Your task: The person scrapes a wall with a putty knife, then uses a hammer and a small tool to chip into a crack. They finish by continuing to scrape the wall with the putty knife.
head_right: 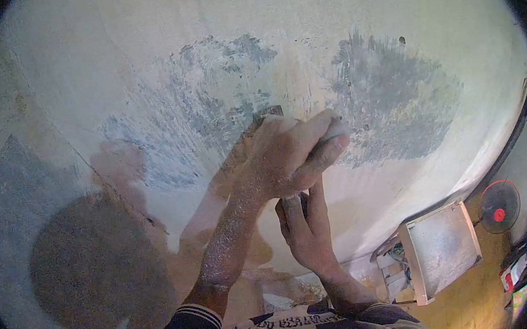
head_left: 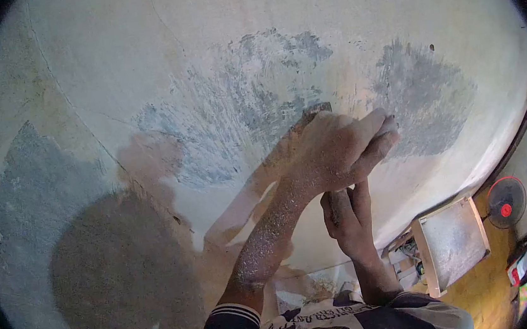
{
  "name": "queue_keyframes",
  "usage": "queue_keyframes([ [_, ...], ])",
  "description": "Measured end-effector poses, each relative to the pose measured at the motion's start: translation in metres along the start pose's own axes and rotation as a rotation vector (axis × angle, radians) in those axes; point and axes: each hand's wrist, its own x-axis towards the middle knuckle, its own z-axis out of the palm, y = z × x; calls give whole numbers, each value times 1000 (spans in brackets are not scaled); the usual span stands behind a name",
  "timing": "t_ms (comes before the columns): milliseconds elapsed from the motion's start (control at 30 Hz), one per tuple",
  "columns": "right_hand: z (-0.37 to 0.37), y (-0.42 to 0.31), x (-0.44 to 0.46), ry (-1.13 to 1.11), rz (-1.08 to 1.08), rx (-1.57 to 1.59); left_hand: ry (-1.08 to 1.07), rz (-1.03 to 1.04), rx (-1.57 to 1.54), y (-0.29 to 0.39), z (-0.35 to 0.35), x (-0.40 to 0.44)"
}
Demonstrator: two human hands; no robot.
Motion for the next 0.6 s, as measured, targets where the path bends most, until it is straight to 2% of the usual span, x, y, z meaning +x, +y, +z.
queue_keyframes([
  [67,4,-5,2,-2,-20,7,41,50,-46,-2,-1,6],
  [200,7,-7,-7,17,28,-4,36,18,-88,-2,3,-3],
  [400,16,-15,-8,34,-4,-143,62,40,-141,-3,-2,-4],
  [500,11,-8,-2,13,-75,-113,71,56,-99,-4,-3,1],
  [600,15,-9,6,37,-47,-41,47,55,-79,-2,-7,6],
])
